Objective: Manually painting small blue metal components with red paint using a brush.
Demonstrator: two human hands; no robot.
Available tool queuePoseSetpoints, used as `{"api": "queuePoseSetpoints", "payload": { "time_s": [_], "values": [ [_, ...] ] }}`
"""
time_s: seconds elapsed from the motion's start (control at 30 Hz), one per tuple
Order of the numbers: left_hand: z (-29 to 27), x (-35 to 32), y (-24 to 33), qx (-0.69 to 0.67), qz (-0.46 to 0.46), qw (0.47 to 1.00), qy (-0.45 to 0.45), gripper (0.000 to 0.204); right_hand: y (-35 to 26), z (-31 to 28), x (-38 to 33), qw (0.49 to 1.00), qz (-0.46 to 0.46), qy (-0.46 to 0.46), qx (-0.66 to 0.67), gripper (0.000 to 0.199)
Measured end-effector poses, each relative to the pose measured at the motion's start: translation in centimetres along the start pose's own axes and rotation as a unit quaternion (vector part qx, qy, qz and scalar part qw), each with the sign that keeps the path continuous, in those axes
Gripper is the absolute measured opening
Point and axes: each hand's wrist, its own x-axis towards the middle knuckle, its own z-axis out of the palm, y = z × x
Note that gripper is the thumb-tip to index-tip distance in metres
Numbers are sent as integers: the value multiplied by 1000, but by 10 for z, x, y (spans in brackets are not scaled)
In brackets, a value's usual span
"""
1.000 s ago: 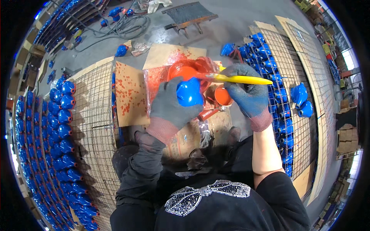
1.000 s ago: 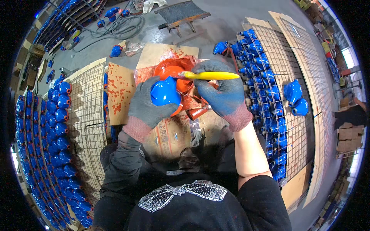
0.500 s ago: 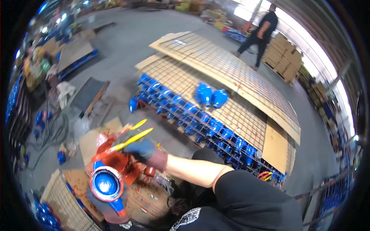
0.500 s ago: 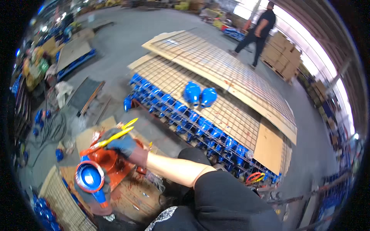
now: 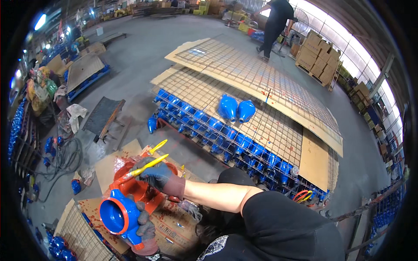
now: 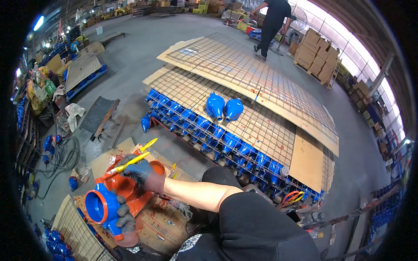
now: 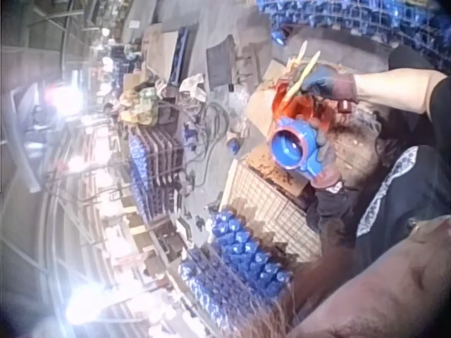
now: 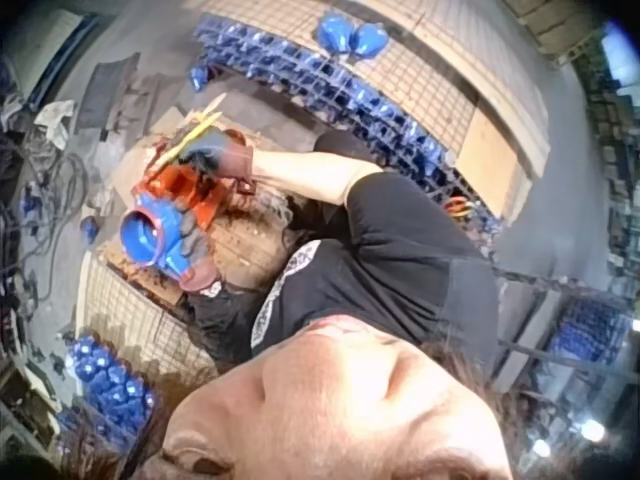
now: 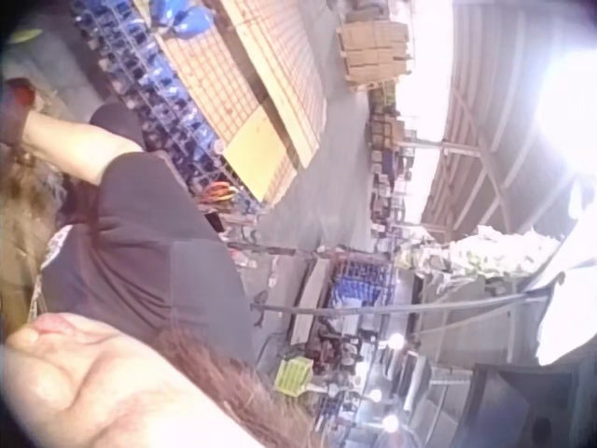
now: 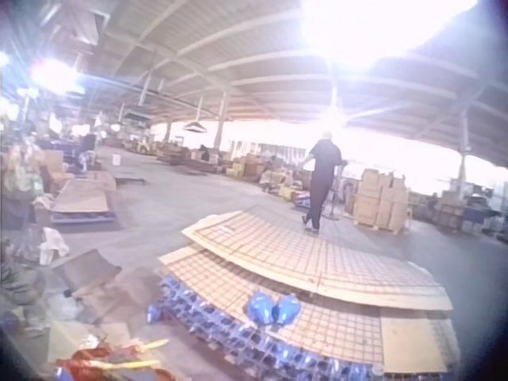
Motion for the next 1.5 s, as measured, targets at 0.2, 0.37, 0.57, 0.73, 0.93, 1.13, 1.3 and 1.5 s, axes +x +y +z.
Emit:
{"api": "queuePoseSetpoints", "payload": {
  "time_s": [0.2, 0.37, 0.57, 0.73, 0.93, 1.13, 1.3, 1.5],
  "values": [
    [4, -2, -9, 52, -33, 998, 14, 79, -22, 14, -12, 998, 19, 11, -55, 18],
    [12, -10, -3, 107, 127, 979, 115, 71, -51, 18, -15, 922, -28, 40, -383, 28],
    [23, -11, 10, 68, 258, 950, 165, 58, -62, 60, -41, 947, -159, -68, -270, 29],
    [21, -14, 13, 142, 283, 935, 157, 58, -77, 99, -69, 803, -293, -264, -447, 26],
    [11, -20, 14, 160, 245, 950, 109, 54, -64, 126, -90, 659, -372, -366, -542, 31],
    [22, -23, 16, 161, 269, 940, 131, 65, -78, 126, -117, 627, -343, -366, -596, 31],
    [41, -30, 12, 400, 394, 824, 79, 53, -98, 98, -136, 638, -325, -274, -642, 31],
    [60, -93, 18, 96, 330, 939, -4, 65, -83, 51, -153, 607, -286, -217, -709, 28]
  ]
}}
